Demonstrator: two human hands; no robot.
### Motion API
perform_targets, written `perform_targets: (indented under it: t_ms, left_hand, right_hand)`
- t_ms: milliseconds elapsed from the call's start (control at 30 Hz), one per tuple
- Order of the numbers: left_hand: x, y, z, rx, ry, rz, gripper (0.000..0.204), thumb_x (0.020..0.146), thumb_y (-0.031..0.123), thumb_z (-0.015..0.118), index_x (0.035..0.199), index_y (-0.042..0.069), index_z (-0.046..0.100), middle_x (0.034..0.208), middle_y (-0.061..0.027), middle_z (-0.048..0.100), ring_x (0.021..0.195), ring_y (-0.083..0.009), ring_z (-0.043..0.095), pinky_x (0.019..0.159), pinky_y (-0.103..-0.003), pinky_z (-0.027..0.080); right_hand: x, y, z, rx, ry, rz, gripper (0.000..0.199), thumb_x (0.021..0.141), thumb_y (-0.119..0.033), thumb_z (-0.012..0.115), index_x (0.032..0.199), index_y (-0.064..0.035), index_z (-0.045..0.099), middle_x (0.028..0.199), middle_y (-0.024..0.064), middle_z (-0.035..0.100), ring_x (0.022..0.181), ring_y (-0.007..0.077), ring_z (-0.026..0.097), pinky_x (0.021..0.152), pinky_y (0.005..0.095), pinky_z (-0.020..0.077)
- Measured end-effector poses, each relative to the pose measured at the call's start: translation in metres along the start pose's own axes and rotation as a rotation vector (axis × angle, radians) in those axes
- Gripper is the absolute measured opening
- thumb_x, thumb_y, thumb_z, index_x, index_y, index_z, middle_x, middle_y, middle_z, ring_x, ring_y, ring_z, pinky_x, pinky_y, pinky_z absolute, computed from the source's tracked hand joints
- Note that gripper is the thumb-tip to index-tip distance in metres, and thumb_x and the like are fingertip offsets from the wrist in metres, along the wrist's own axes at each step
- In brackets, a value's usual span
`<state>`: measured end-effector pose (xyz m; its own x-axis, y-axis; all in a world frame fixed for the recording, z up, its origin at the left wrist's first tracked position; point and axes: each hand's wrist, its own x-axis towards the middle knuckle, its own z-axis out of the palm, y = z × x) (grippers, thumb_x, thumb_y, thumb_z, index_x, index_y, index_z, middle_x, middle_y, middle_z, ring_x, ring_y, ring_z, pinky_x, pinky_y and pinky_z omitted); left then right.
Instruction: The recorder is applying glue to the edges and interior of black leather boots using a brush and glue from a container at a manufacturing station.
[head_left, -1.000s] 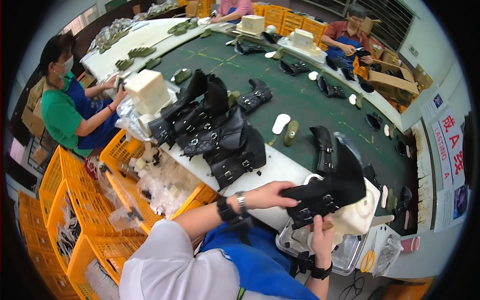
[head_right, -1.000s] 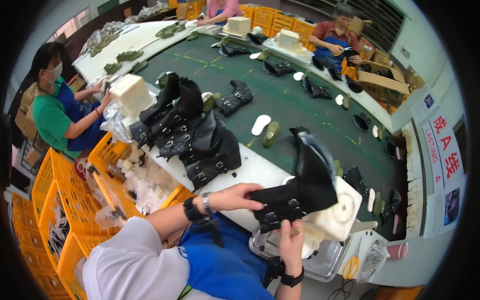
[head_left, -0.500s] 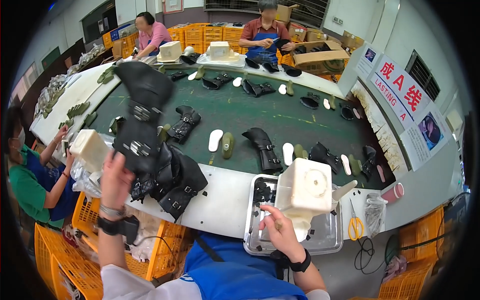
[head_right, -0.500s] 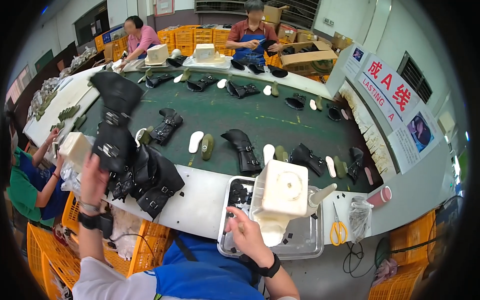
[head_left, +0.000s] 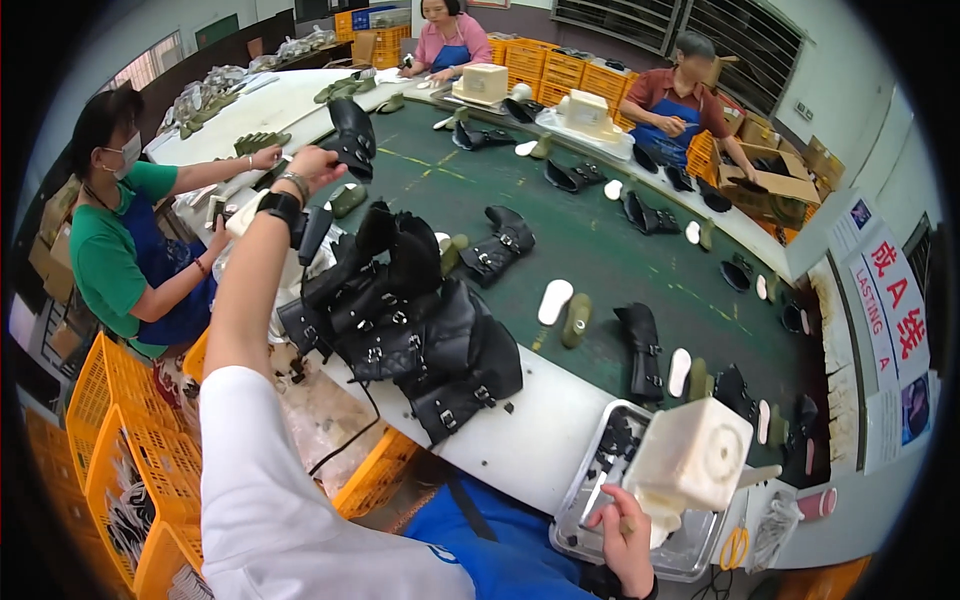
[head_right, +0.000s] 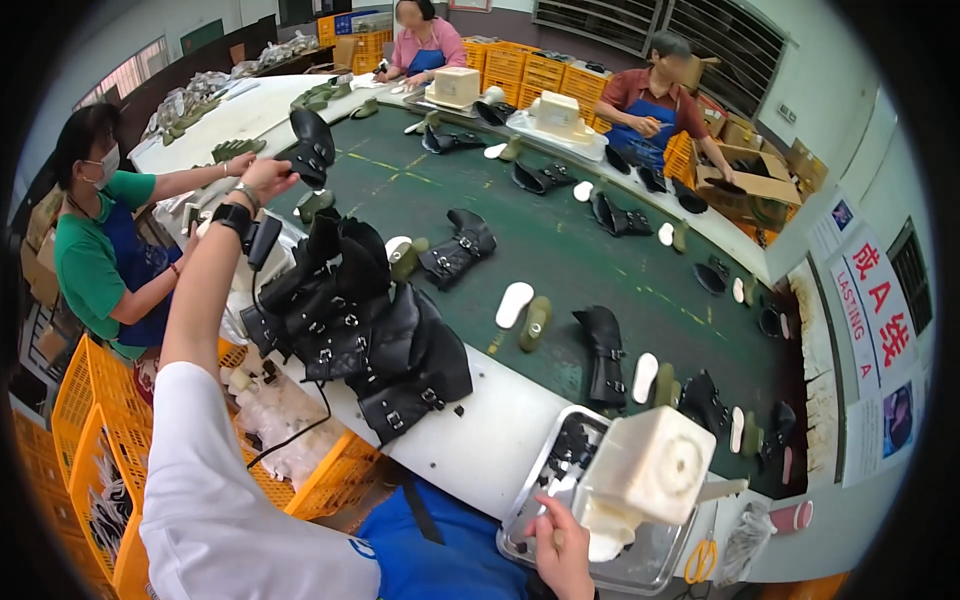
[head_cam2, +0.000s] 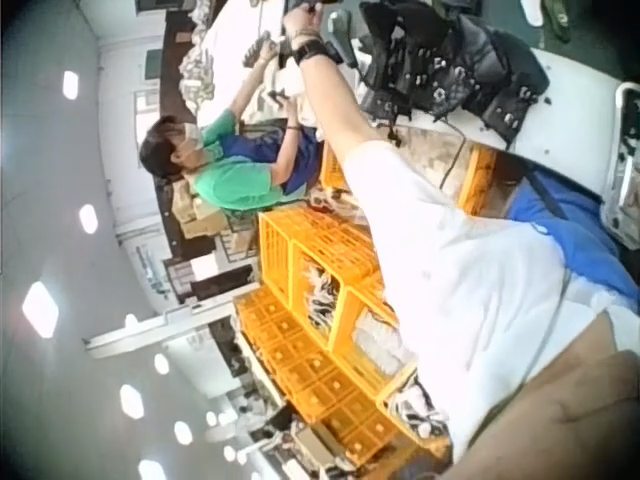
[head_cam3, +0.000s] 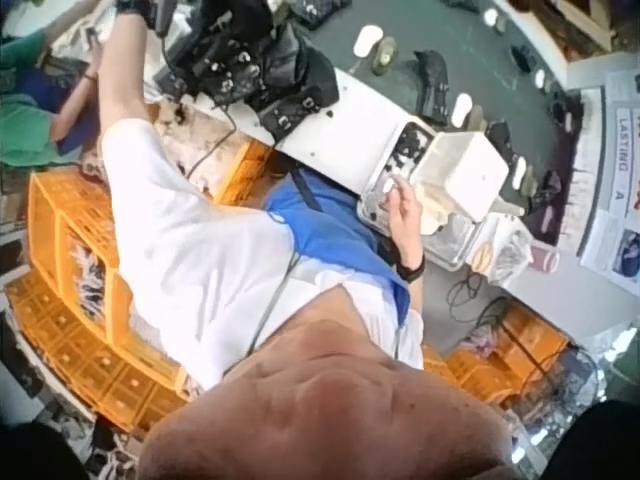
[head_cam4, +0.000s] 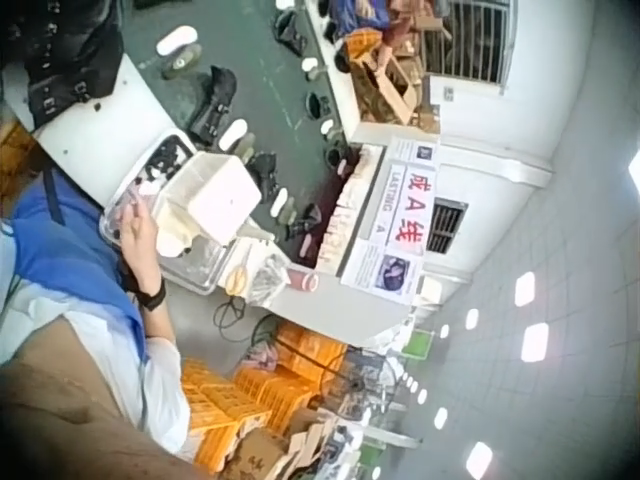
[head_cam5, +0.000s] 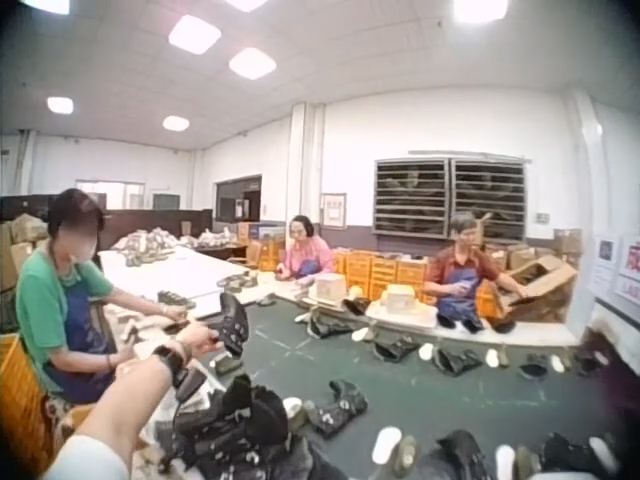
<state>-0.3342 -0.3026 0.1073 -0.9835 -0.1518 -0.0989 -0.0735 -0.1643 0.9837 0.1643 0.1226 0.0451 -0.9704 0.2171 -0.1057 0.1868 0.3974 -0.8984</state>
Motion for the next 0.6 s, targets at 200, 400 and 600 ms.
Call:
perform_targets:
  t_ms: [200, 400, 600]
  left_hand:
    - [0.049, -0.038, -0.006, 0.268, -0.014, -0.241, 0.006, 0.083, -0.002, 0.047, 0.088, -0.002, 0.046, 0.083, -0.0116, 0.051, 0.070, -0.0234, 0.057, 0.058, -0.030, 0.053]
    - [0.066, -0.051, -0.024, 0.182, 0.196, -0.260, 0.038, 0.082, 0.014, 0.056, 0.114, 0.001, 0.039, 0.112, -0.0198, 0.042, 0.085, -0.0339, 0.057, 0.063, -0.039, 0.054]
    - [0.007, -0.009, -0.024, 0.172, 0.123, 0.008, 0.060, 0.081, 0.019, 0.059, 0.132, 0.010, 0.028, 0.118, -0.0090, 0.045, 0.094, -0.0203, 0.051, 0.079, -0.035, 0.044]
  right_hand:
    - [0.012, -0.007, 0.009, -0.056, -0.066, 0.110, 0.028, 0.091, -0.015, 0.045, 0.115, -0.0020, 0.051, 0.070, 0.0053, 0.056, 0.064, 0.0122, 0.052, 0.061, 0.0246, 0.0429]
    - [0.027, -0.016, 0.014, 0.012, -0.062, 0.169, 0.031, 0.091, -0.018, 0.046, 0.118, -0.0028, 0.049, 0.072, 0.0043, 0.056, 0.066, 0.0141, 0.052, 0.064, 0.0245, 0.0426]
    - [0.029, -0.001, 0.015, -0.014, -0.018, -0.030, 0.022, 0.088, -0.008, 0.043, 0.106, 0.0022, 0.052, 0.061, 0.0075, 0.058, 0.059, 0.0123, 0.056, 0.056, 0.0240, 0.0435]
